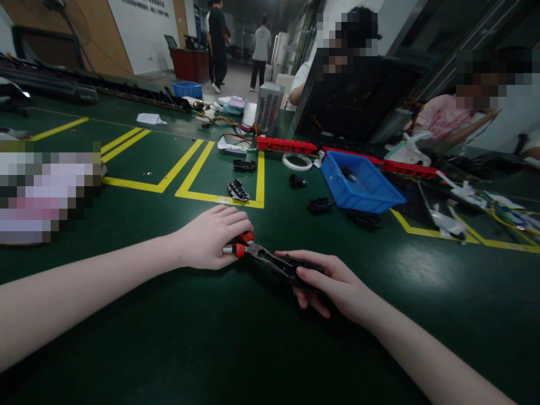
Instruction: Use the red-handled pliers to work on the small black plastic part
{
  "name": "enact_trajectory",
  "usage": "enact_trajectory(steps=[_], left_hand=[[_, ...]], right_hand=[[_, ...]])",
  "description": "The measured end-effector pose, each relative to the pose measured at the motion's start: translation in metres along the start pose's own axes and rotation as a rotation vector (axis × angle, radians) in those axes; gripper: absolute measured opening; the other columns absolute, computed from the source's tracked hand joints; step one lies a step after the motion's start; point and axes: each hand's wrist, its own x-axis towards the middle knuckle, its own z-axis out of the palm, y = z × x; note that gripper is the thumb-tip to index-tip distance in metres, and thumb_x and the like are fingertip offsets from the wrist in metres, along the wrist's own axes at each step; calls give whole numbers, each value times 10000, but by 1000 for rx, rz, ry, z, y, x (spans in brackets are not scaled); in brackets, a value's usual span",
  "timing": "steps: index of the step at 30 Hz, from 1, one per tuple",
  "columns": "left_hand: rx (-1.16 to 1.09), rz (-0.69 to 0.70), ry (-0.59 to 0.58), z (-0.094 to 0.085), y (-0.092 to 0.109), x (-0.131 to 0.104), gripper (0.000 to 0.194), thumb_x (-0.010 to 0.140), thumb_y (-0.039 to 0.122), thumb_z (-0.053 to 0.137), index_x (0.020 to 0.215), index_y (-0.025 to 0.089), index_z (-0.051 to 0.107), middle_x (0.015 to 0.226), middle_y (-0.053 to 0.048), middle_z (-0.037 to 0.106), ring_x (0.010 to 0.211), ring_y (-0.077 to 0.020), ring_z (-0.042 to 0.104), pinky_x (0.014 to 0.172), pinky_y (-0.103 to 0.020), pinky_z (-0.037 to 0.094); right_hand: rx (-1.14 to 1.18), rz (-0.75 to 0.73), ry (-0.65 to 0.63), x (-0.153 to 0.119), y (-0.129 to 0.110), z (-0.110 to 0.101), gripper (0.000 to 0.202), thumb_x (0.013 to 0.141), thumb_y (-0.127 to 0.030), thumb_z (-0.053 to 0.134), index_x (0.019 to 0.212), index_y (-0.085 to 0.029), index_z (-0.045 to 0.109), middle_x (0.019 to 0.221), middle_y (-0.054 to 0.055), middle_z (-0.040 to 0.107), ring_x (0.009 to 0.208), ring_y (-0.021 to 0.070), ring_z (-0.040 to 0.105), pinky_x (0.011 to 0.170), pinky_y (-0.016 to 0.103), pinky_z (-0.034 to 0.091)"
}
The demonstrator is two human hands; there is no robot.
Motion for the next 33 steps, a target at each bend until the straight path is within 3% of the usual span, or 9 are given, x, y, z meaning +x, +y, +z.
enact_trajectory(steps=[11,33], left_hand=[[-2,-16,27,1,0,-1,273,844,248,532,1102,166,569,1097,-78,634,1044,-249,570,964,-414,408],[20,15,-31,-2,1,1,137,816,221,518,931,170,574,910,-54,611,849,-217,535,798,-354,427]], right_hand=[[1,-27,5,0,3,-1,562,891,-417,584,1365,-128,501,594,-5,620,374,64,461,334,165,315],[-2,0,-18,-1,1,0,578,883,-452,584,1341,-105,522,571,8,637,363,77,477,333,176,332]])
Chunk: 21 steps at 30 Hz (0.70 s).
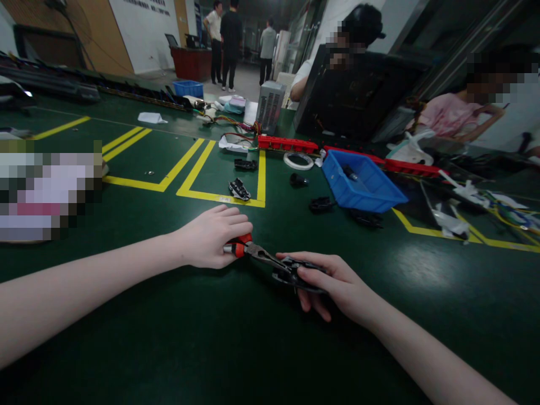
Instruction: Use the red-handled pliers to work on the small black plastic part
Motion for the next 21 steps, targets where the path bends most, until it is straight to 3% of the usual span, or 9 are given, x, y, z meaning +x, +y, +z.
enact_trajectory(steps=[7,12,16,21], left_hand=[[31,13,1,0,1,-1,143,818,230,531,939,170,578,909,-61,615,845,-220,538,791,-357,426],[93,21,28,2,2,-2,143,814,221,558,947,173,580,948,-61,619,892,-229,540,824,-372,426],[151,35,56,6,1,-3,156,797,214,576,947,171,584,950,-66,616,887,-235,537,816,-379,429],[161,23,41,4,3,-3,166,786,203,581,948,165,583,951,-71,616,892,-240,542,815,-380,434]], right_hand=[[31,45,-24,1,0,-2,613,874,-464,577,1364,-103,500,580,15,651,358,90,485,331,190,324],[-13,75,-53,2,-4,-2,576,870,-447,577,1334,-107,533,566,14,649,332,60,415,330,184,190],[20,65,-77,3,-6,0,541,853,-418,593,1279,-86,573,536,18,629,410,92,520,374,196,187],[69,60,-74,4,-7,0,514,840,-401,606,1247,-87,589,545,7,623,403,87,517,374,201,199]])
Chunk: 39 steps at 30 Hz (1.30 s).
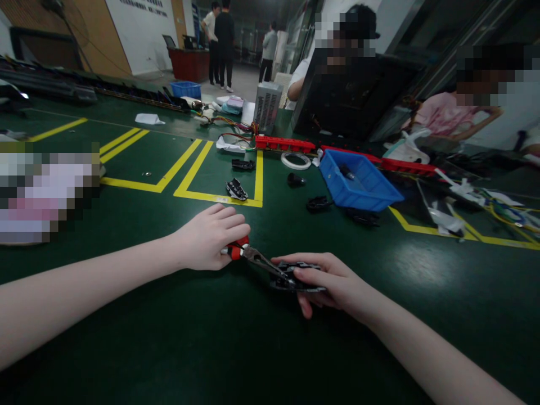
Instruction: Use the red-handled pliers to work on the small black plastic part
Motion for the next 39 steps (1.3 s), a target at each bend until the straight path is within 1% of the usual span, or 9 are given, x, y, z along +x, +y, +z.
enact_trajectory(steps=[3,7,12,17,20,27,34,36,39], left_hand=[[-11,-10,-14,-3,1,1,158,791,196,573,945,163,583,945,-72,614,887,-237,540,806,-377,435],[-73,-44,-27,-1,-1,2,156,797,202,552,947,166,574,922,-64,609,868,-227,542,796,-374,438],[-130,-68,-54,3,-6,3,152,795,213,529,938,174,564,894,-46,602,847,-219,546,815,-389,443],[-139,-83,-53,0,-4,4,154,801,212,519,942,169,567,905,-51,606,861,-223,552,818,-384,445],[-134,-88,-49,-1,-3,3,162,798,213,519,945,169,569,907,-52,608,860,-223,555,815,-381,445],[-138,-76,-44,3,-6,3,160,802,227,525,949,176,563,902,-45,610,851,-216,554,818,-378,441],[-127,-55,-30,3,-5,1,167,813,233,534,968,182,566,925,-46,611,864,-218,550,802,-367,431],[-128,-44,-26,4,-6,2,159,815,236,539,963,183,564,922,-43,609,862,-216,548,797,-362,429],[-118,-32,-30,4,-6,2,144,809,236,550,941,182,563,905,-42,605,841,-214,541,779,-359,426]], right_hand=[[-6,-1,13,0,1,-1,518,841,-403,605,1253,-89,584,546,8,622,396,89,516,352,194,192],[-66,-43,80,-1,7,1,526,901,-414,543,1326,-105,522,574,9,649,335,56,412,322,174,214],[-88,-181,169,-2,17,9,484,945,-394,499,1363,-152,484,654,7,661,353,37,428,341,153,262],[-166,-238,244,-5,22,11,454,967,-406,482,1371,-199,488,677,-7,642,394,33,452,362,141,303],[-200,-252,263,-6,22,11,446,975,-412,470,1374,-213,488,688,-7,641,405,33,455,369,140,320],[-176,-232,248,-5,20,10,436,964,-394,486,1349,-190,513,661,-5,641,396,41,462,361,143,318],[1,-112,143,-3,13,1,496,903,-416,558,1298,-117,554,503,-12,601,326,69,438,297,147,287],[29,-95,115,-2,12,-1,516,894,-403,571,1322,-117,536,498,-12,603,329,77,455,297,150,303],[68,-118,84,-2,11,-2,552,888,-389,587,1371,-139,493,540,-9,624,384,94,520,322,155,353]])
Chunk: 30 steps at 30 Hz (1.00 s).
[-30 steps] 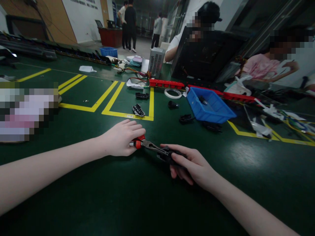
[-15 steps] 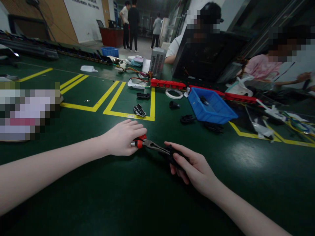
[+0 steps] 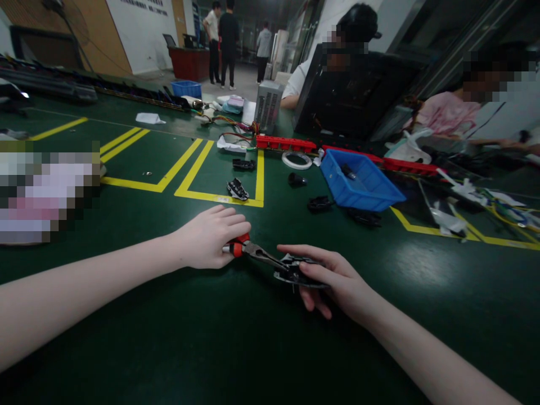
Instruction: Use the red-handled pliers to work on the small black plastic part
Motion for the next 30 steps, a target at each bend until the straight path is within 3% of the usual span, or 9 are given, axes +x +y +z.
enact_trajectory(steps=[6,10,13,17,25,30], left_hand=[[12,1,-8,-1,1,0,137,801,211,542,932,178,562,890,-43,594,836,-215,532,780,-363,422],[1,0,-13,-1,0,0,142,802,217,546,937,176,562,898,-44,595,842,-214,534,797,-365,426],[5,-1,-10,0,0,0,152,804,219,543,947,176,568,905,-47,601,851,-216,538,804,-367,429],[30,-6,1,1,1,-1,177,792,224,554,959,172,578,926,-58,613,864,-222,548,811,-371,437],[33,-19,57,-2,5,-1,249,794,200,558,1040,166,575,1030,-74,628,982,-244,567,894,-401,446],[16,-22,69,-3,5,-1,257,805,204,563,1058,163,581,1058,-76,635,1017,-247,575,928,-401,445]], right_hand=[[76,-109,-115,-1,1,-4,652,808,-438,703,1351,-133,508,668,25,672,581,136,631,441,190,453],[28,-100,-201,-1,1,-7,852,676,-315,841,1410,-159,436,781,42,717,675,133,646,535,196,471],[-10,-82,-133,-1,1,-5,746,737,-254,795,1393,-151,456,760,33,709,658,119,629,534,196,470],[-19,-87,-45,-1,0,0,620,802,-312,735,1345,-130,500,720,26,687,587,115,597,510,220,474],[-39,-134,-41,0,0,1,553,794,-459,722,1233,-150,588,742,17,641,546,104,550,483,236,434],[-77,-130,-41,1,1,0,540,814,-455,701,1248,-155,582,764,10,620,568,106,571,549,256,458]])
